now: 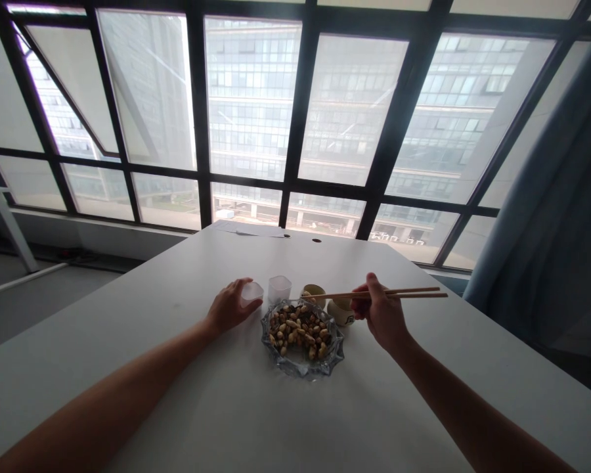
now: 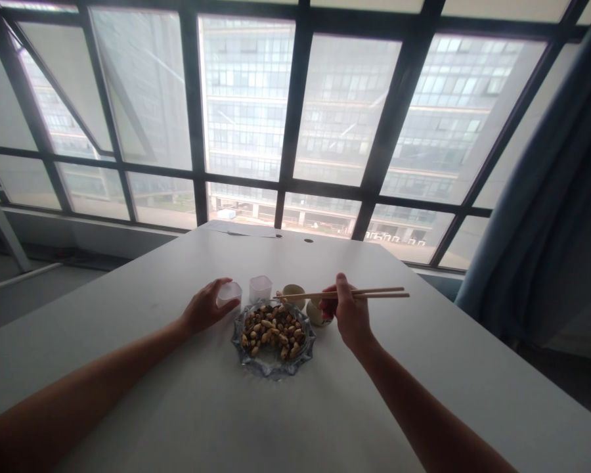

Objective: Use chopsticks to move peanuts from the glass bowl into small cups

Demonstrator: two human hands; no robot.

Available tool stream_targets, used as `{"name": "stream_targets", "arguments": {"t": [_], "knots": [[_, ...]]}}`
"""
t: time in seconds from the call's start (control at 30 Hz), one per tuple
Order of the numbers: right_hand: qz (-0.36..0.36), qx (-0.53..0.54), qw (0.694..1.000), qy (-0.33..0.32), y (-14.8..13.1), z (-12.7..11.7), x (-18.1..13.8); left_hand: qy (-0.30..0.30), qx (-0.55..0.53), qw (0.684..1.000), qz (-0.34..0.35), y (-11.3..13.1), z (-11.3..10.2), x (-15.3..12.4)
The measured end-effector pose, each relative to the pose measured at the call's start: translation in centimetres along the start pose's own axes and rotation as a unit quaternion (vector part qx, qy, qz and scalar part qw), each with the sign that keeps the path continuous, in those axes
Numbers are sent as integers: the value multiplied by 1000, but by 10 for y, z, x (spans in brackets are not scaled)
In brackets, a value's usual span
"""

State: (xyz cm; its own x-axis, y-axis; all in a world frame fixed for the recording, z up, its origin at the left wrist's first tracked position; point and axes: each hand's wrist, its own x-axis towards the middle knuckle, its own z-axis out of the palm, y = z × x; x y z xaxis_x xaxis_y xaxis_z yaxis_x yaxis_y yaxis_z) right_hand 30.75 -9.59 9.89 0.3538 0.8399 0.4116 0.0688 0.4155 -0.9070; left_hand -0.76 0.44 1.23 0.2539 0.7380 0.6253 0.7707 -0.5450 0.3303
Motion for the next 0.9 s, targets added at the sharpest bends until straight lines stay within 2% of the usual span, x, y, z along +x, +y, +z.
{"name": "stream_targets", "arguments": {"t": [0.07, 0.13, 0.2, 0.27, 0.33, 0.37, 0.43, 0.73, 0.8, 0.9], "knots": [[-91, -73, 993, -29, -3, -4, -6, -2, 0, 1000, 0, 0, 0, 0], [-220, -168, 956, -96, -8, -9, -11, -5, 1, 1000, -5, 0, 0, 0], [-350, -257, 882, -185, -12, -13, -14, -8, 0, 1000, -9, 1, 0, 0], [-438, -321, 804, -241, -16, -15, -15, -7, -1, 1000, -10, 2, -1, 0], [-486, -362, 752, -260, -17, -15, -15, -1, -5, 1000, -5, 3, -2, -1], [-497, -373, 738, -261, -17, -14, -15, 3, -9, 1000, -1, 4, -2, -1], [-506, -383, 728, -260, -17, -13, -15, 12, -19, 1000, 11, 4, -3, -1], [-522, -383, 719, -253, -14, -12, -15, 53, -52, 994, 79, 3, -2, -1], [-506, -376, 733, -256, -12, -12, -15, 57, -55, 992, 95, 3, -3, -1], [-462, -344, 774, -265, -10, -12, -14, 67, -56, 989, 122, 4, -3, -1]]}}
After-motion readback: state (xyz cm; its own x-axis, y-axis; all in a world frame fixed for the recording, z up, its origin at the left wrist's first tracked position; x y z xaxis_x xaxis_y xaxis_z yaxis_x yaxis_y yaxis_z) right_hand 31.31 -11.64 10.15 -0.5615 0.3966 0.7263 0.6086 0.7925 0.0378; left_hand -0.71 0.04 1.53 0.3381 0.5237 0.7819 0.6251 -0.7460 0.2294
